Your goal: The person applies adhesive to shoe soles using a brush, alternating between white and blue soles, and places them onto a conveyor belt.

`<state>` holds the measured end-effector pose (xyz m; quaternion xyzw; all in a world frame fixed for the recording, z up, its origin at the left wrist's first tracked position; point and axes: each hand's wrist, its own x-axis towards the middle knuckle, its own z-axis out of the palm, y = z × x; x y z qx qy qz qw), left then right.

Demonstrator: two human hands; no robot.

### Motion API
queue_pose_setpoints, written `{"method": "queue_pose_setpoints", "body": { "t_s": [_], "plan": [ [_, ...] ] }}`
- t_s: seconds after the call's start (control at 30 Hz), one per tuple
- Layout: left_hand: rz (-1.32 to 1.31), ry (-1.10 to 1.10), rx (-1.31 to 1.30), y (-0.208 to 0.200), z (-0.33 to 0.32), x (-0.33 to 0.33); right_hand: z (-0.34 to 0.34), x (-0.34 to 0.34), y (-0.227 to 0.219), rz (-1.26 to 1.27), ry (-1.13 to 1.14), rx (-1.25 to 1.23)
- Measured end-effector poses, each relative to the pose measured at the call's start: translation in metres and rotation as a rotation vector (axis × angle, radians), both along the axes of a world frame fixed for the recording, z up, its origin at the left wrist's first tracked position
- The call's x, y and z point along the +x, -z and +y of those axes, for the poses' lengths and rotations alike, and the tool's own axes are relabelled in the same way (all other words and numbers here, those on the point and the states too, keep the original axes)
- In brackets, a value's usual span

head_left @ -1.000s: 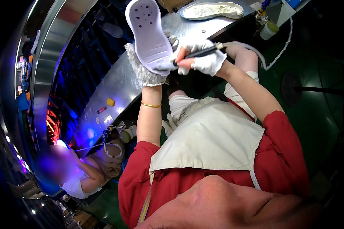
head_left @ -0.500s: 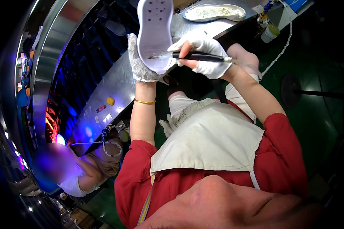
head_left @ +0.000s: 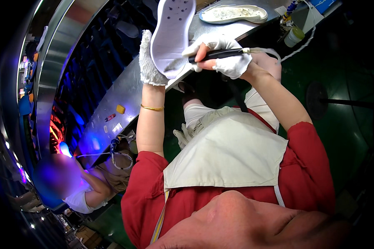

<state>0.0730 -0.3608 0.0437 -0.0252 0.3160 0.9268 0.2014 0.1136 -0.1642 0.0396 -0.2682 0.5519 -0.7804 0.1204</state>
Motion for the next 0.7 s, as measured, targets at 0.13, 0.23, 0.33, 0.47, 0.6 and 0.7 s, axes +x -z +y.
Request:
{"method": "queue_pose_setpoints", "body": {
  "t_s": [0.13,0.23,0.33,0.47,0.6,0.7],
  "plan": [
    [-0.037,0.115,-0.064,-0.002,-0.005,-0.010,-0.006,-0.007,0.001,0.383,0.143,0.289],
    [-0.111,0.106,-0.206,-0.004,-0.003,-0.015,-0.008,-0.009,0.003,0.123,0.017,0.315],
    [-0.131,0.238,-0.324,-0.009,-0.008,-0.018,-0.004,-0.015,-0.008,0.028,-0.075,0.436],
    [-0.073,0.202,-0.529,-0.008,-0.003,-0.013,0.008,-0.024,-0.028,-0.012,-0.113,0.605],
    [-0.019,0.229,-0.624,-0.016,0.005,-0.014,0.016,-0.020,-0.032,-0.085,-0.052,0.442],
    [0.046,0.288,-0.603,-0.006,-0.005,-0.018,0.019,-0.015,-0.047,-0.136,-0.059,0.601]
  ]
}}
